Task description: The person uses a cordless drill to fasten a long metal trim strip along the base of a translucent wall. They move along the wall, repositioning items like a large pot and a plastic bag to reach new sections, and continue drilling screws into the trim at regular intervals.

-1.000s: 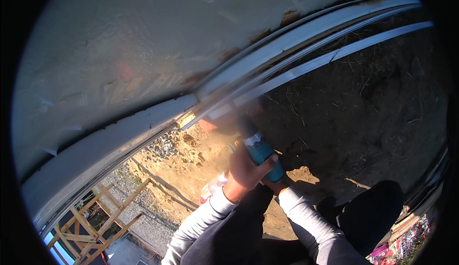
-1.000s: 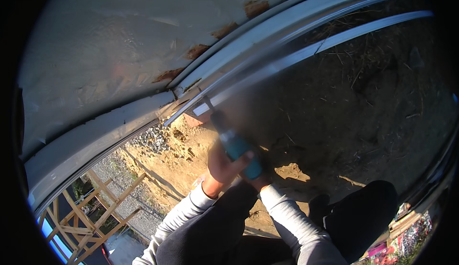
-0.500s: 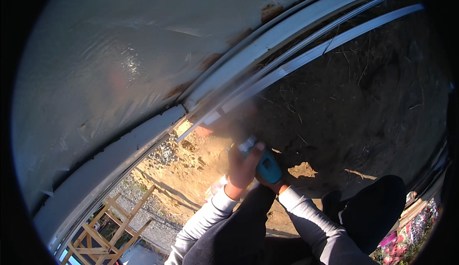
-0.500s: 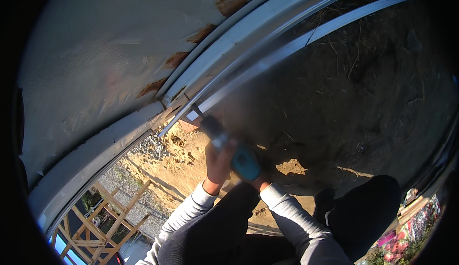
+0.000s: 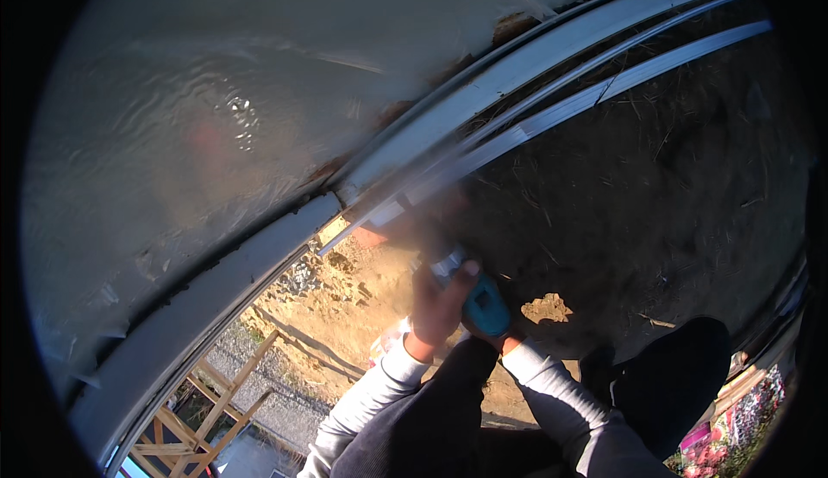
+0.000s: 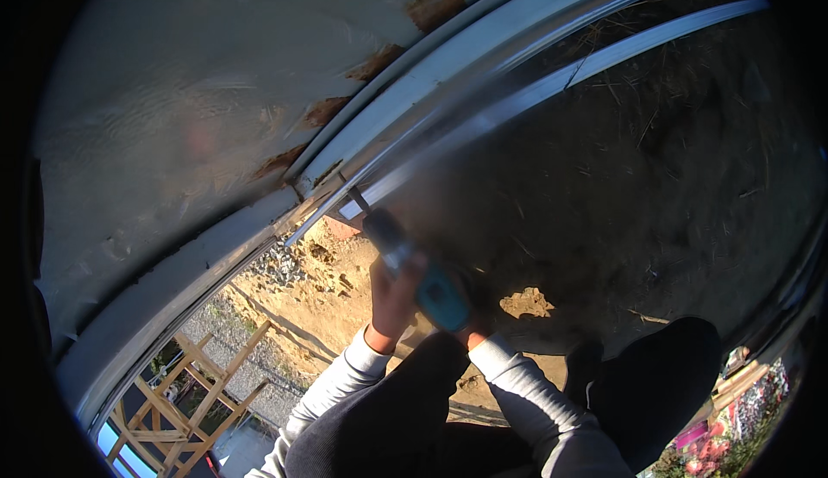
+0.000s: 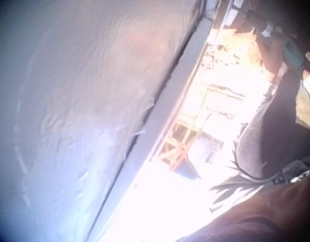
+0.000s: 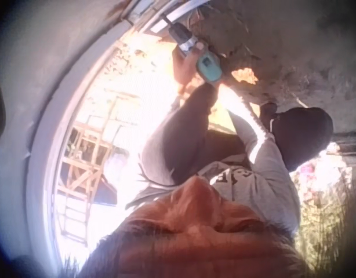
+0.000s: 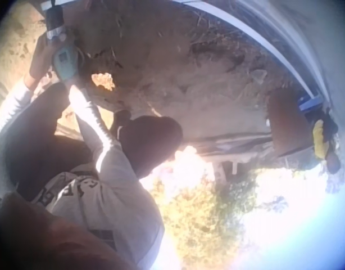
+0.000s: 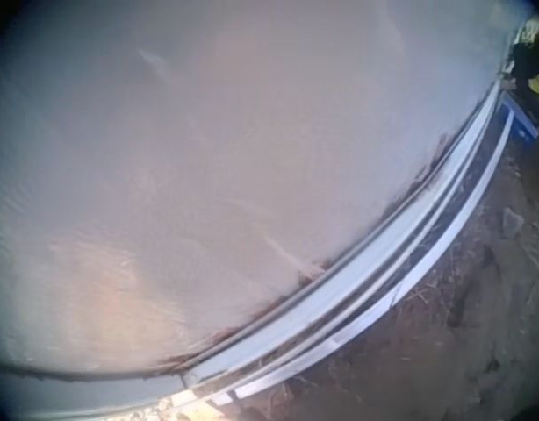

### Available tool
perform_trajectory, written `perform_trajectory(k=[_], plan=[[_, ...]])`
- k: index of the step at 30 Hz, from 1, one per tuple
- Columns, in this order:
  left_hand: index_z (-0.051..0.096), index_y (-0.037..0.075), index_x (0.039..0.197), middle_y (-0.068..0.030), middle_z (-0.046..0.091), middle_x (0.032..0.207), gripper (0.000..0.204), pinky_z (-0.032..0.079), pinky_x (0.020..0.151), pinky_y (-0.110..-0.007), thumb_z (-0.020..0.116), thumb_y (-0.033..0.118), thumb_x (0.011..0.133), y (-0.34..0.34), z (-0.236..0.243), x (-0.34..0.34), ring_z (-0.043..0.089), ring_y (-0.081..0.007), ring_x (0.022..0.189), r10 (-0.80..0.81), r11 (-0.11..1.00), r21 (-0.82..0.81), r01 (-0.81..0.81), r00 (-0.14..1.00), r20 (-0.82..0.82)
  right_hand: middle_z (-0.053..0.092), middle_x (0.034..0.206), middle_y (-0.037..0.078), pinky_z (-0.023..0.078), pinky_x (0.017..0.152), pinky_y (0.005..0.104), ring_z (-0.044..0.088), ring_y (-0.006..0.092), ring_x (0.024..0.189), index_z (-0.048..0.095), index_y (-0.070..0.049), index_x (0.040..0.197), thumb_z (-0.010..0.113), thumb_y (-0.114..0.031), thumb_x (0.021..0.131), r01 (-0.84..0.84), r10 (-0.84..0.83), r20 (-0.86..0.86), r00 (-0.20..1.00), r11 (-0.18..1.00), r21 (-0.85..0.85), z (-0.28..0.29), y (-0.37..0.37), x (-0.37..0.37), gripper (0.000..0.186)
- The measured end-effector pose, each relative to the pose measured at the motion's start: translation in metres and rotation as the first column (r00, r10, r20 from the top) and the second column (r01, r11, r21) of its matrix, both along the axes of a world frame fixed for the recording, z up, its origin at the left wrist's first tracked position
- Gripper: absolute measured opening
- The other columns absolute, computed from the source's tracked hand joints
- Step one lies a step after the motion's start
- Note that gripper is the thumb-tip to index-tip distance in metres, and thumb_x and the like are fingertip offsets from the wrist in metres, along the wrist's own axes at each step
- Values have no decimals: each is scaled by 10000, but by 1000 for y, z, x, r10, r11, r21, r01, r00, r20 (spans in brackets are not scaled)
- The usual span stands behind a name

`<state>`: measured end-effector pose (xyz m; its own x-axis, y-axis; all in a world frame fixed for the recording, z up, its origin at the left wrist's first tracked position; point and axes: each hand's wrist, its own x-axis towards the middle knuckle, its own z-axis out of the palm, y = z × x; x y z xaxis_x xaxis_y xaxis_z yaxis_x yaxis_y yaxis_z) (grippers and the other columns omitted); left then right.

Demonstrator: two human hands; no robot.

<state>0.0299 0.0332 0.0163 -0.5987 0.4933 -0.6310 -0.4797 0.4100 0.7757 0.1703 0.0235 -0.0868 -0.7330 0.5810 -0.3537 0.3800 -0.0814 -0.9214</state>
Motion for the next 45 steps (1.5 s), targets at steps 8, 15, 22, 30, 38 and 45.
perform_trajectory(k=[8, 15, 22, 30, 38, 45], plan=[[650, 28, 1013, -25, 649, 866, 202, 493, 733, -307, 738, 203, 966, 4, -1, 0, 593, -114, 808, 7, 1000, 9, -7, 1000, 16, 690, 1060, 158, 541, 891, 453, 684, 353, 1003, 666, -80, 1135, 798, -195, 833, -26, 25, -8, 1000, 998, -54, 6, 12, -2, 348], [646, 23, 1021, -21, 649, 860, 235, 494, 730, -305, 739, 232, 969, 2, -1, -2, 590, -113, 800, -36, 999, 4, 36, 999, -31, 685, 1147, 155, 513, 961, 450, 661, 345, 1110, 641, -73, 1204, 778, -234, 875, -39, 49, 99, 994, 994, -101, -5, 0, 2, 391], [639, 27, 1181, -20, 658, 1018, 259, 510, 807, -289, 587, 258, 1075, -1, 0, -12, 610, -101, 935, -83, 996, -48, 77, 986, -142, 678, 1259, 168, 555, 923, 408, 672, 333, 1153, 611, -46, 1337, 714, -170, 964, -106, 100, -51, 994, 985, -136, 11, 25, -9, 407], [599, -7, 1356, -100, 689, 1243, 372, 518, 956, -339, 483, 240, 1104, 14, 2, -44, 637, -174, 1116, -3, 999, 32, 3, 1000, -18, 671, 1334, 170, 541, 1011, 402, 653, 298, 1243, 630, -51, 1385, 685, -181, 1000, -246, 244, 30, 969, 966, 77, 27, 32, -24, 410], [597, 37, 1366, -50, 694, 1182, 376, 549, 942, -374, 583, 222, 1039, 7, -31, -59, 653, -190, 1099, -166, 913, 406, 46, 950, 264, 620, 1370, 98, 507, 1060, 357, 605, 220, 1261, 566, -61, 1449, 727, -100, 972, 90, -207, -248, 946, 907, -411, 36, 35, -36, 506], [526, -11, 1442, -115, 607, 1403, 503, 426, 1132, -366, 426, 378, 1139, -3, -13, -52, 566, -235, 1297, -250, 934, 212, 288, 949, -189, 626, 1325, 90, 520, 1012, 354, 611, 205, 1209, 580, -46, 1412, 728, -128, 976, 51, -179, -233, 956, 882, -469, 45, 47, -37, 467]])
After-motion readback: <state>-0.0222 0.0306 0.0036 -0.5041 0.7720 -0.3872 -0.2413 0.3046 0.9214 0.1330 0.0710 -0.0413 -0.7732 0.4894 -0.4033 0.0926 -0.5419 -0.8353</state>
